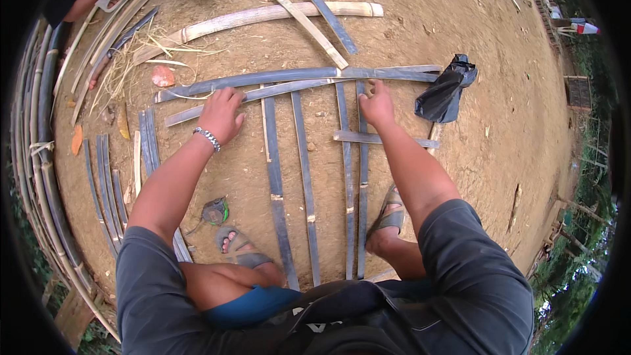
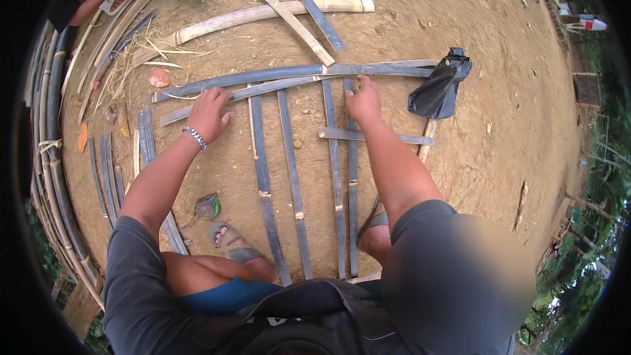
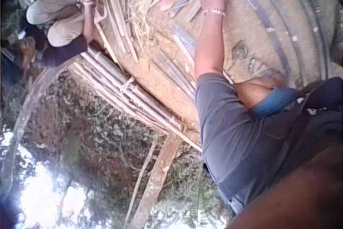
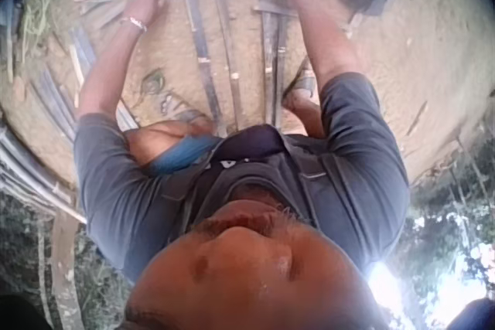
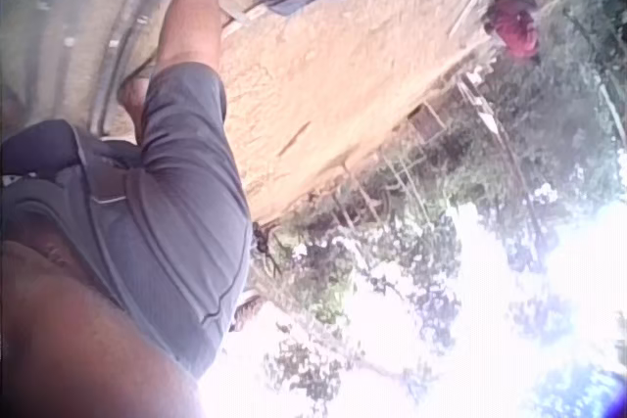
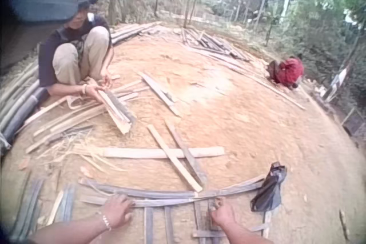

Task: The person assembles a rectangular bamboo frame on the ground using a hammer to drive nails into the joints. They arrange bamboo strips, secure them with nails, and use a tape measure to check dimensions.

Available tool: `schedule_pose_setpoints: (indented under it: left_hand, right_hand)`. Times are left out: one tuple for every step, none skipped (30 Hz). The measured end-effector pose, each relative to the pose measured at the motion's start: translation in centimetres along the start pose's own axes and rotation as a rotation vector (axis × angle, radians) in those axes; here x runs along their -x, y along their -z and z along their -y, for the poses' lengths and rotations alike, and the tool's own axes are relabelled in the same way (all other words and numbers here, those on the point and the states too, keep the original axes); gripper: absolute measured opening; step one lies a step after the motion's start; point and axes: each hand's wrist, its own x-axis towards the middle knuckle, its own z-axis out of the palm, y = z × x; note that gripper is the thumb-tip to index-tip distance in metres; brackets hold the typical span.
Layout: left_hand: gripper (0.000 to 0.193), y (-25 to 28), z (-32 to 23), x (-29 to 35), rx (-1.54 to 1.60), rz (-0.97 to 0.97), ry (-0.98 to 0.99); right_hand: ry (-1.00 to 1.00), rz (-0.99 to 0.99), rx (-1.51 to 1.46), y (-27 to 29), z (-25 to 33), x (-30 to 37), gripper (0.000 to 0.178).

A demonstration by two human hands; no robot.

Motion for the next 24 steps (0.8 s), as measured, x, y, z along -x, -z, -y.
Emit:
schedule_pose_setpoints:
  left_hand:
    - [0.041,-0.7,-0.4,-1.0,-0.017,-0.035,0.009]
    - [0.041,-1.2,-0.5,-1.7,-0.036,-0.072,0.019]
    - [0.041,-1.9,-0.3,-2.2,-0.024,-0.056,0.041]
    - [0.041,-2.4,-0.1,-2.6,-0.011,-0.039,0.060]
    - [0.041,-2.8,0.2,-2.9,0.002,-0.021,0.080]
    - [0.041,-3.0,0.7,-2.9,0.045,-0.032,0.039]
    - [0.042,-3.0,1.2,-2.8,0.087,-0.040,0.002]
    - [0.043,-3.0,1.5,-2.6,0.129,-0.048,-0.034]
    - [0.043,-3.2,1.6,-2.5,0.147,-0.046,-0.047]
    - [0.042,-2.9,1.7,-2.2,0.161,-0.043,-0.057]
    - [0.042,-2.5,2.0,-1.7,0.172,-0.042,-0.063]
    - [0.042,-2.1,2.1,-1.1,0.178,-0.027,-0.090]
    - [0.042,-1.6,2.1,-0.4,0.183,-0.016,-0.115]
    - [0.042,-1.4,2.0,0.2,0.192,-0.002,-0.143]
    - [0.043,-1.2,1.8,0.8,0.236,0.013,-0.140]
    - [0.043,-1.2,1.5,1.7,0.251,0.027,-0.128]
    - [0.043,-1.4,1.3,2.8,0.267,0.041,-0.112]
    - [0.043,-1.7,1.2,3.9,0.283,0.055,-0.095]
    - [0.045,-2.0,1.2,4.9,0.303,0.055,-0.118]
    - [0.043,-2.4,1.1,5.5,0.304,0.052,-0.123]
    - [0.041,-2.8,1.0,6.2,0.305,0.051,-0.129]
    - [0.039,-3.0,1.0,6.6,0.305,0.044,-0.134]
    - [0.041,-3.2,1.4,6.9,0.293,0.043,-0.144]
    - [0.043,-3.4,2.0,7.0,0.280,0.043,-0.154]
  right_hand:
    - [0.005,-0.051,0.011,-0.8,0.9,0.4,0.048]
    - [0.011,-0.102,0.020,-1.1,1.4,0.5,0.048]
    - [0.009,-0.092,0.024,-1.1,1.6,0.4,0.047]
    - [0.014,-0.092,0.011,-1.1,1.1,0.0,0.047]
    - [0.019,-0.091,-0.002,-1.0,0.6,-0.6,0.046]
    - [0.026,-0.089,-0.016,-0.9,0.1,-1.1,0.046]
    - [0.021,-0.085,-0.030,-0.8,-0.1,-1.2,0.045]
    - [0.017,-0.080,-0.044,-0.7,-0.2,-1.4,0.045]
    - [0.014,-0.076,-0.058,-0.4,-0.4,-1.6,0.044]
    - [0.044,-0.107,-0.010,-0.1,-0.4,-1.5,0.044]
    - [0.078,-0.137,0.034,0.2,-0.2,-1.3,0.043]
    - [0.113,-0.167,0.078,0.6,0.0,-0.9,0.043]
    - [0.209,-0.156,0.133,1.4,0.6,0.1,0.043]
    - [0.328,-0.133,0.158,1.7,0.2,0.8,0.044]
    - [0.448,-0.109,0.182,1.9,-0.2,1.5,0.045]
    - [0.566,-0.086,0.205,2.2,-0.6,2.2,0.047]
    - [0.594,0.037,0.235,2.8,-0.4,3.0,0.052]
    - [0.613,0.069,0.248,2.7,-0.8,3.6,0.054]
    - [0.632,0.093,0.263,2.8,-1.2,4.1,0.055]
    - [0.650,0.121,0.279,2.6,-1.8,4.3,0.056]
    - [0.611,0.103,0.311,2.2,-2.3,4.3,0.057]
    - [0.595,0.096,0.328,2.3,-2.3,4.1,0.057]
    - [0.577,0.088,0.344,2.4,-2.3,4.0,0.058]
    - [0.559,0.080,0.359,2.3,-2.2,3.9,0.058]
